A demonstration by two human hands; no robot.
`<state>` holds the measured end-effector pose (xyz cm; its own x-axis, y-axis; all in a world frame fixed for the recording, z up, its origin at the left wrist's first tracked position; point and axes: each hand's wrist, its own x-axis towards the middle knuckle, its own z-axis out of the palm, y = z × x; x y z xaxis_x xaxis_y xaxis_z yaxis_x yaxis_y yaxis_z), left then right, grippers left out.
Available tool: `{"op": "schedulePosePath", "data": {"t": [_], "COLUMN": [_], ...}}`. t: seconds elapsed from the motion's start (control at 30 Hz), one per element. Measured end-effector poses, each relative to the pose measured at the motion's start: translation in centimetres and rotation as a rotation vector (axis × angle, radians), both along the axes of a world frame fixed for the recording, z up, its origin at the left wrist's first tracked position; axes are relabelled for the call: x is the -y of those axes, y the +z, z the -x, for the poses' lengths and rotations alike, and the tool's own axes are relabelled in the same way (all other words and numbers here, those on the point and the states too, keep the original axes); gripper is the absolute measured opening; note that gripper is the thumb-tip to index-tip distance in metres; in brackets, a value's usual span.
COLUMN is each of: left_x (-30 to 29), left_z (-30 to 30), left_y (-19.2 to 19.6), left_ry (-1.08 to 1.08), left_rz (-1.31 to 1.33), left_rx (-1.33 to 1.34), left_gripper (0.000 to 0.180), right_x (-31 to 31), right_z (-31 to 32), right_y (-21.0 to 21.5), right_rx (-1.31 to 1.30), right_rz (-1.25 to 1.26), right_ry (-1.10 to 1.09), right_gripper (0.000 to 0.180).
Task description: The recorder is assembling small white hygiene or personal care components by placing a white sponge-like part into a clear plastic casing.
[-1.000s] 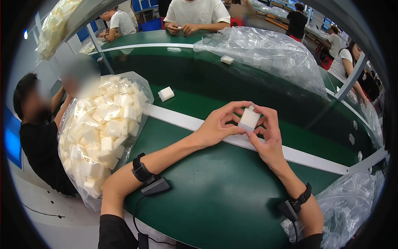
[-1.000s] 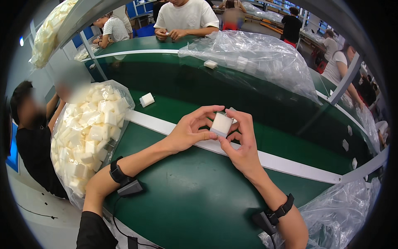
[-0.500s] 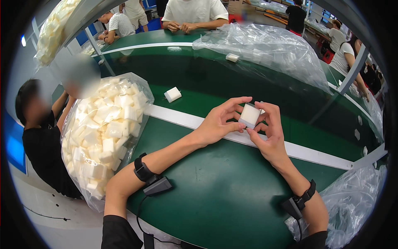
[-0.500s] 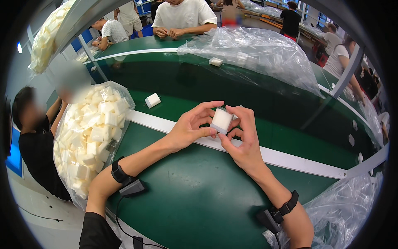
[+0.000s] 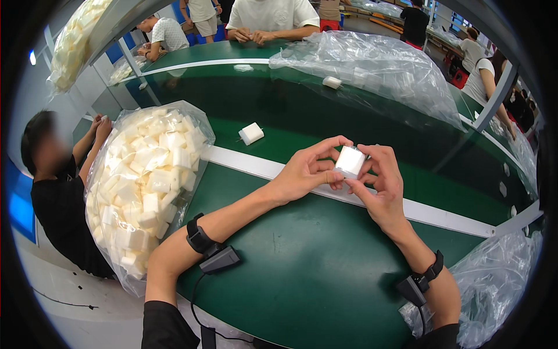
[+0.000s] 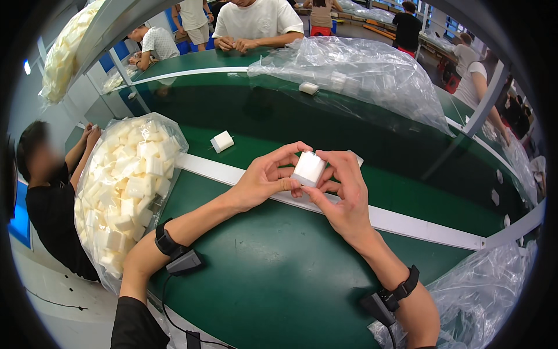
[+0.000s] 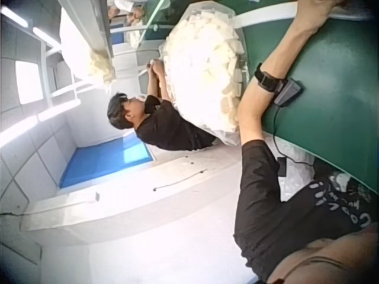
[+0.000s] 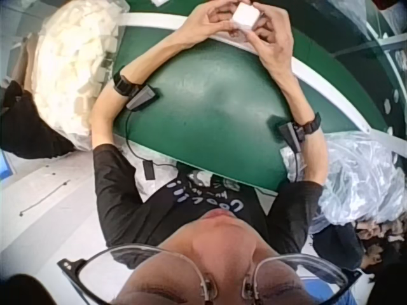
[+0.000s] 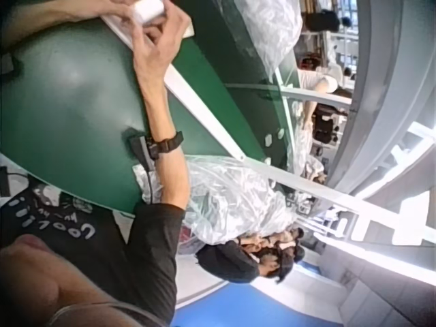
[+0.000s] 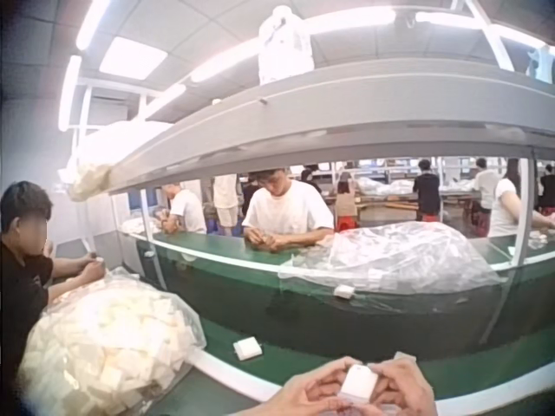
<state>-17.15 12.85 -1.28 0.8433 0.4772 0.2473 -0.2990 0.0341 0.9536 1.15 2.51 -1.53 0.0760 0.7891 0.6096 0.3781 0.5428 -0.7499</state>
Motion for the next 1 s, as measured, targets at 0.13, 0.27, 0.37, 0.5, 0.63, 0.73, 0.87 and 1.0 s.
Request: {"op": "schedulePosePath", "data": {"t": [0.13,0.27,0.37,0.5,0.63,0.73,0.87,1.0], "left_x": [0.6,0.3,0.9,0.5,0.8,0.5,0.1,-0.3], "left_z": [-0.3,-0.3,-0.4,-0.4,-0.5,-0.1,0.0,0.0], "left_y": [0.2,0.0,0.2,0.2,0.6,0.7,0.5,0.0], "left_ry": [0.164,0.126,0.065,0.065,0.065,0.066,0.048,0.074], "left_rz": [-0.12,-0.219,-0.122,-0.053,-0.011,-0.012,-0.011,-0.098], "left_rx": [-0.035,-0.124,-0.076,-0.054,-0.032,-0.078,-0.117,-0.122], "left_gripper": [0.068,0.071,0.074,0.075,0.07,0.067,0.068,0.065], "right_x": [0.0,-0.1,-0.3,0.2,0.0,-0.1,0.0,0.1], "right_z": [-0.5,-0.4,-0.3,0.0,-0.7,-0.7,-0.8,-1.0], "right_y": [-0.3,-0.2,-0.1,0.4,-0.4,-0.4,-0.2,-0.3], "right_rx": [0.131,0.114,0.198,0.205,0.162,0.106,0.125,0.071], "right_rz": [-0.038,-0.004,-0.039,-0.059,0.032,-0.003,0.015,0.112], "right_ry": [-0.055,-0.116,-0.049,0.01,-0.092,-0.018,-0.002,0.023], "right_gripper": [0.057,0.063,0.071,0.074,0.066,0.062,0.058,0.057]}}
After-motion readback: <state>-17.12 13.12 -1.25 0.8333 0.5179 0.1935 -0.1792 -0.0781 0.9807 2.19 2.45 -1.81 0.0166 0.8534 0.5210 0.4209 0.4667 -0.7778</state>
